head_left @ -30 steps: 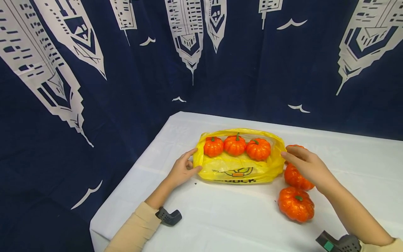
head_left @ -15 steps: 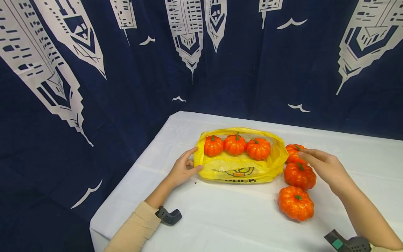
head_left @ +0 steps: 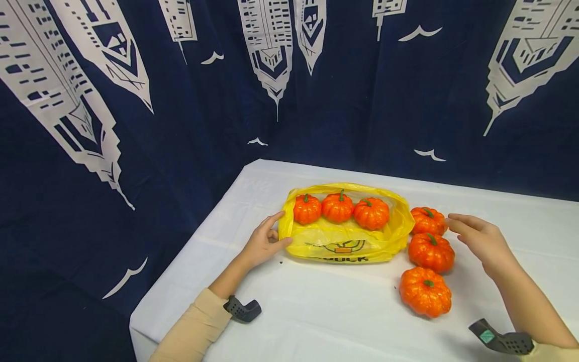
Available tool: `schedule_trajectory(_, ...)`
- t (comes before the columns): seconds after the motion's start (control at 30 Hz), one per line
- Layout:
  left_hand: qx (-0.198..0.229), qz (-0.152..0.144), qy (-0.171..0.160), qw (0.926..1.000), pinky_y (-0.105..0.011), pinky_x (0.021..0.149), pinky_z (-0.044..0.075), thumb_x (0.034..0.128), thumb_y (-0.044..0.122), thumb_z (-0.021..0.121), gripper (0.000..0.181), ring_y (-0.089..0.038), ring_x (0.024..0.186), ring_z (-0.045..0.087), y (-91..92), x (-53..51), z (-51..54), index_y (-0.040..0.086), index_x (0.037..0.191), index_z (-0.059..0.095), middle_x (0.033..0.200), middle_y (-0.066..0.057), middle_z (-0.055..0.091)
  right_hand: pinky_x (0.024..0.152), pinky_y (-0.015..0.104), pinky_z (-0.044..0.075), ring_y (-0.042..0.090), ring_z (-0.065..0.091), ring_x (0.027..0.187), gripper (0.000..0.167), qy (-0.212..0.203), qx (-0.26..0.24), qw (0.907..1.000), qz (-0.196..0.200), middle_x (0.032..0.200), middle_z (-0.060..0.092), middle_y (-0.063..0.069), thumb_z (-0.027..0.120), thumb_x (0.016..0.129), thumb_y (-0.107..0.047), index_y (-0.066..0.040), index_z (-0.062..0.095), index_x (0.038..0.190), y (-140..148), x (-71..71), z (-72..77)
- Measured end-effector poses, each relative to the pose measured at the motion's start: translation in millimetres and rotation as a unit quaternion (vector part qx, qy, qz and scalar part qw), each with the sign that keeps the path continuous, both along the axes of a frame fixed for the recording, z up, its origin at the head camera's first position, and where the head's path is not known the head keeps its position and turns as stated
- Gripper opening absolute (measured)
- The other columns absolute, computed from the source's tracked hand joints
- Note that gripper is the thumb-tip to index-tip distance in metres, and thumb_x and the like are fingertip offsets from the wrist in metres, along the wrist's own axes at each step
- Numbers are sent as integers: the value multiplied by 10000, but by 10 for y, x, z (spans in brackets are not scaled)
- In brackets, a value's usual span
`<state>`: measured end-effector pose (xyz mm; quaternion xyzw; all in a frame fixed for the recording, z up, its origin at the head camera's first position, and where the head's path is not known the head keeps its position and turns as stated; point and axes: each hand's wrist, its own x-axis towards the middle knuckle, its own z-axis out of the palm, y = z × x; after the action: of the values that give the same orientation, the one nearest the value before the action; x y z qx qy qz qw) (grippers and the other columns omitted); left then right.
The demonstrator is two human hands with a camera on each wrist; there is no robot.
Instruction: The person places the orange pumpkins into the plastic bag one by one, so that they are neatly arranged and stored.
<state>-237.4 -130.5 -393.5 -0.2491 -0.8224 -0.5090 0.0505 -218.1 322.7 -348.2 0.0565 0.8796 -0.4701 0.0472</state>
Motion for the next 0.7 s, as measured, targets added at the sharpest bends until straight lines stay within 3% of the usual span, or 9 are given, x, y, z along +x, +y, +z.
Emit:
schedule_trajectory(0.17, 97, -2, -8, 10000, -235, 646, 458, 875, 53, 722, 724, -164, 682, 553, -55, -172, -249, -59, 1473, 330, 1297, -222, 486, 921, 759, 268, 562, 292, 1283, 758, 86, -32, 9999, -107, 1461, 249, 391, 346, 1014, -490, 82, 227, 1497, 37, -32, -56)
schedule_trajectory(0.47, 9, 148, -364, 9992, -294, 769, 482, 794, 166, 810, 841, -148, 807, 578, -54, -154, -227, 66, 1498, 359, 1392, -133, 437, 1015, 666, 276, 523, 244, 1318, 741, 181, -314, 9990, -258, 1498, 201, 372, 355, 1021, -465, 83, 214, 1500, 55, -140, -145)
schedule_trajectory(0.7, -138, -83, -308, 9994, -367, 853, 504, 726, 181, 867, 966, -172, 858, 593, -68, -157, -223, 55, 1513, 322, 1447, -136, 388, 1053, 652, 225, 511, 213, 1327, 774, 22, -575, 9983, -79, 1518, 148, 365, 388, 1012, -456, 69, 129, 1519, 90, -287, -272)
